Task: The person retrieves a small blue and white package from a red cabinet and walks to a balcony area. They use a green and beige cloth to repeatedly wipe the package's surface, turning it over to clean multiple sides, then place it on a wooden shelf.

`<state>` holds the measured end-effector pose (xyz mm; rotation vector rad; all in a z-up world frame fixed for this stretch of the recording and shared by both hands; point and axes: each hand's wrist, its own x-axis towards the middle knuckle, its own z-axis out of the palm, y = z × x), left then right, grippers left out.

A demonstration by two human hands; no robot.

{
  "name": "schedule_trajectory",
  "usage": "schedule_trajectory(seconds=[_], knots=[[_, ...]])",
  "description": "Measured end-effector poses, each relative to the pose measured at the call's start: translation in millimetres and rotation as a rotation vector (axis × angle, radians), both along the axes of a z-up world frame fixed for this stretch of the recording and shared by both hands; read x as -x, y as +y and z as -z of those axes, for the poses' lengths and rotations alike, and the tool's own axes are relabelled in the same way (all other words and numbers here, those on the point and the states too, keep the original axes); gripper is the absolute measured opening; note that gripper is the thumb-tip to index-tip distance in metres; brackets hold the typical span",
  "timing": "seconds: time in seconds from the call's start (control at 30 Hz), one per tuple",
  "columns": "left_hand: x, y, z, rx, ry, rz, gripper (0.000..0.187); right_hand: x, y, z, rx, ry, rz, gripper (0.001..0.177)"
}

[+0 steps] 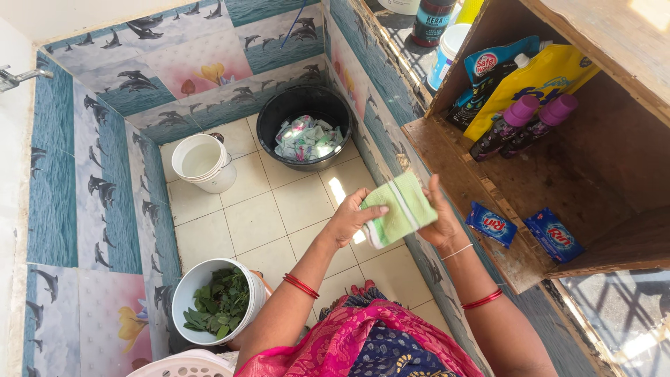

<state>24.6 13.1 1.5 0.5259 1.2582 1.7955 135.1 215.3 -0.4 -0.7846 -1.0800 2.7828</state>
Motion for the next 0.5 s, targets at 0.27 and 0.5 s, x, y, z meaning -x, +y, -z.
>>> schedule_trajectory(seconds=[0.27, 0.5], knots=[[-32, 37, 6, 0.004, -0.186, -0.233, 0.049, -27, -19, 10, 0.047, 0.307, 0.093, 0.065], [-71, 77, 17, 0.332, -0.035, -0.023, 0.051, -59, 0, 25, -0.054, 0.14, 0.405, 0.036]])
